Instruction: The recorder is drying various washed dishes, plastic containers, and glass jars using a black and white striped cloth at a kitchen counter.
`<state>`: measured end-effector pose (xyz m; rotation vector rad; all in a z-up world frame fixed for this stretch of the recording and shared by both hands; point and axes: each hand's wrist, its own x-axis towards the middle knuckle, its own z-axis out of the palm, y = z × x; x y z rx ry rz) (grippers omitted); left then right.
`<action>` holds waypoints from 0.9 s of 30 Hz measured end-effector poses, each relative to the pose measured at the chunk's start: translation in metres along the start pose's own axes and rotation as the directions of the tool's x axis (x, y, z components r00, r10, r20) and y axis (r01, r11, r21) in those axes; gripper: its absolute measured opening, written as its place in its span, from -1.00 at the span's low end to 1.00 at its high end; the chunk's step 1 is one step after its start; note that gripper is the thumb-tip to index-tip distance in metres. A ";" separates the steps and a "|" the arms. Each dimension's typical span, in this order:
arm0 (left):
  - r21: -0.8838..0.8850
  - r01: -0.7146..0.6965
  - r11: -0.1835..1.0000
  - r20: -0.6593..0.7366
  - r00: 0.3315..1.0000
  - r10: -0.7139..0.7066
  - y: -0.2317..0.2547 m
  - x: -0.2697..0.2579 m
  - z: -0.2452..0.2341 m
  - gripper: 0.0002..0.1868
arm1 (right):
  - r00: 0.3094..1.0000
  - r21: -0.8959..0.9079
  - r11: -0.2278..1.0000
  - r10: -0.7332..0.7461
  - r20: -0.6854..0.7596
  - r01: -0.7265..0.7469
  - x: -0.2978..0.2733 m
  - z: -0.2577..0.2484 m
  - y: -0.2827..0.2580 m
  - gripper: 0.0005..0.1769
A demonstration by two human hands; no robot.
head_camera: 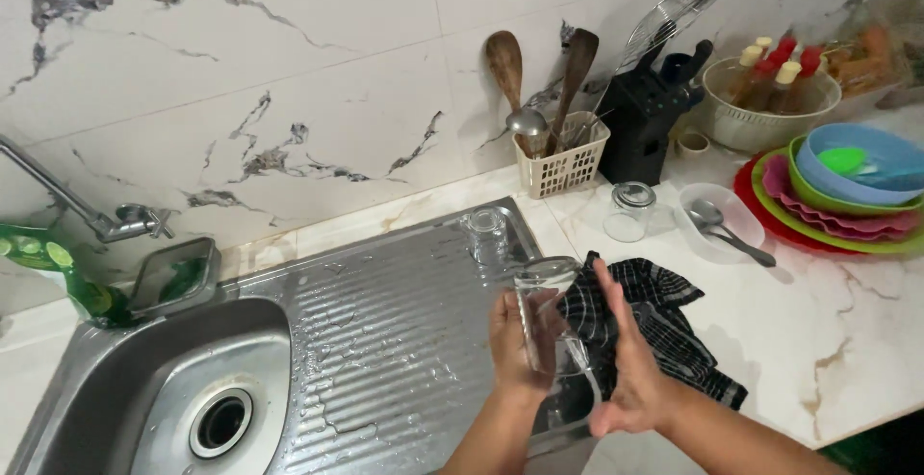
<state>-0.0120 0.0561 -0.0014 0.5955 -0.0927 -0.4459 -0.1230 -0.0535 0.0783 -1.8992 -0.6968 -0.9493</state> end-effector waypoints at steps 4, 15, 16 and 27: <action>-0.136 -0.009 0.991 0.081 0.997 0.020 0.010 -0.008 0.016 -0.71 | 0.998 -0.367 0.930 -0.022 -0.053 0.001 -0.012 0.001 0.023 0.07; 0.508 -0.565 0.650 0.493 0.810 0.318 0.013 -0.013 0.015 -0.35 | 0.973 -0.660 0.715 0.169 -0.160 -0.232 -0.026 -0.038 0.064 -0.28; 0.402 -0.439 0.803 0.484 0.847 0.220 0.010 -0.012 0.012 -0.26 | 0.996 -0.713 0.698 0.085 -0.014 -0.070 -0.022 -0.032 0.054 -0.32; 0.049 -0.173 0.984 0.510 0.851 0.124 0.019 -0.027 0.039 0.19 | 0.934 -0.191 0.928 0.343 0.099 -0.320 0.023 -0.013 0.004 -0.31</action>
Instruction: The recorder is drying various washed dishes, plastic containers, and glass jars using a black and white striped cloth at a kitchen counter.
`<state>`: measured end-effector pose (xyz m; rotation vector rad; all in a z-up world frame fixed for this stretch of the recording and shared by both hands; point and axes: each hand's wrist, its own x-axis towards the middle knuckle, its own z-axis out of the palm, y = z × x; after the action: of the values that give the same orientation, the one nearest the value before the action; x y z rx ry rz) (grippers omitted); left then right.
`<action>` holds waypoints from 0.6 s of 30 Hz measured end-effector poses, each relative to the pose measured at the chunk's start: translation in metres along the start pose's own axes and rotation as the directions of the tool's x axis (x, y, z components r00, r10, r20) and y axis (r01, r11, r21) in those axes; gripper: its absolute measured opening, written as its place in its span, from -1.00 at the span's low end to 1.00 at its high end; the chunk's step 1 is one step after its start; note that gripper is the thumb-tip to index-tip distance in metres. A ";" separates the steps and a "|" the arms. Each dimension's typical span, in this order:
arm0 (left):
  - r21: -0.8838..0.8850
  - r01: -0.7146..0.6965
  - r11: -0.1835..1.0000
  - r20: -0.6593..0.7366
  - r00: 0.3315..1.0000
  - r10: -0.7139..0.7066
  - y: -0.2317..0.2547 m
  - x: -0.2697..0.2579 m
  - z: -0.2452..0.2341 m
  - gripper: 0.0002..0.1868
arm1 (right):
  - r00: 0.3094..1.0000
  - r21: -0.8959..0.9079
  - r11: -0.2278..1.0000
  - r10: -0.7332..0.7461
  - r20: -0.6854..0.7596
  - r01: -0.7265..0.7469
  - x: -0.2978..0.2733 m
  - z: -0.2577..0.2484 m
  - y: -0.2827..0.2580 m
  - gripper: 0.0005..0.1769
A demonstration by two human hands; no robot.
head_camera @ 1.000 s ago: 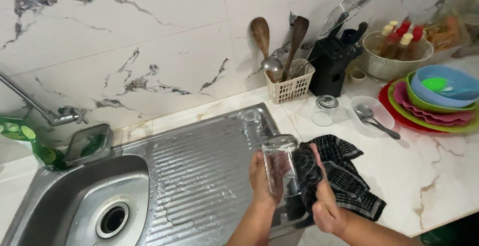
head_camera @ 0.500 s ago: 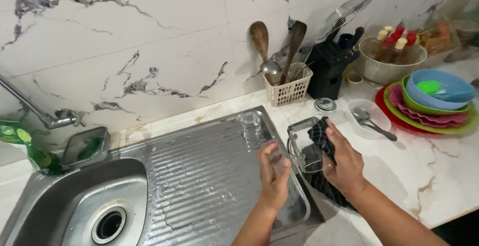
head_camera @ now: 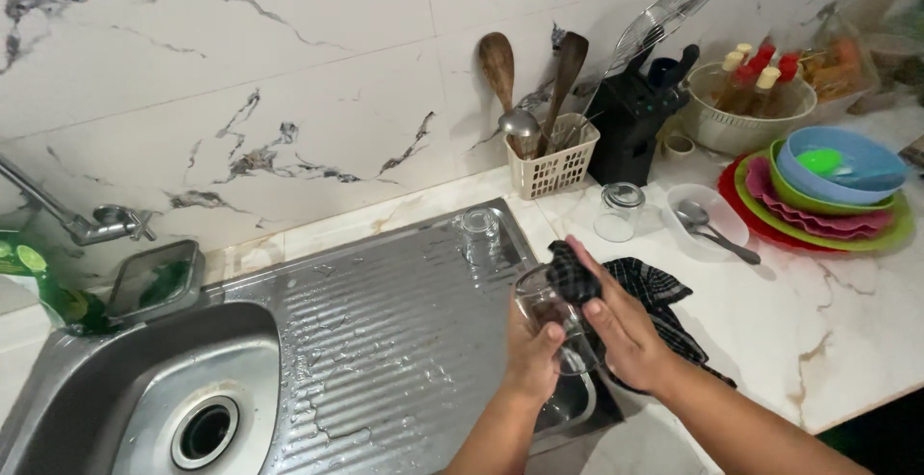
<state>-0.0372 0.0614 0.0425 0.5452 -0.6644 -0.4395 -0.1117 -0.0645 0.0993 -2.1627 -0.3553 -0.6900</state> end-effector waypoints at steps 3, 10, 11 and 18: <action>-0.001 0.011 1.000 -0.076 0.997 -0.011 -0.002 0.001 -0.009 0.10 | 0.975 0.222 0.955 0.216 -0.062 -0.197 -0.027 0.016 0.018 -0.32; -0.085 0.166 0.982 0.027 0.986 -0.165 0.005 -0.004 -0.007 0.01 | 0.999 0.165 0.986 0.005 -0.043 0.002 -0.009 -0.001 0.006 -0.30; -0.011 0.117 0.993 0.103 0.988 -0.116 0.009 -0.003 -0.003 -0.01 | 0.983 0.425 0.888 0.185 0.021 -0.176 -0.004 -0.004 0.008 -0.27; -0.227 0.103 0.969 0.058 0.994 -0.092 0.030 0.002 0.001 -0.05 | 0.988 0.059 0.989 -0.130 -0.085 0.135 -0.030 0.012 -0.009 -0.32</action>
<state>-0.0303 0.0831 0.0626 0.3498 -0.6240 -0.6149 -0.1358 -0.0501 0.0811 -2.0572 -0.4755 -0.8272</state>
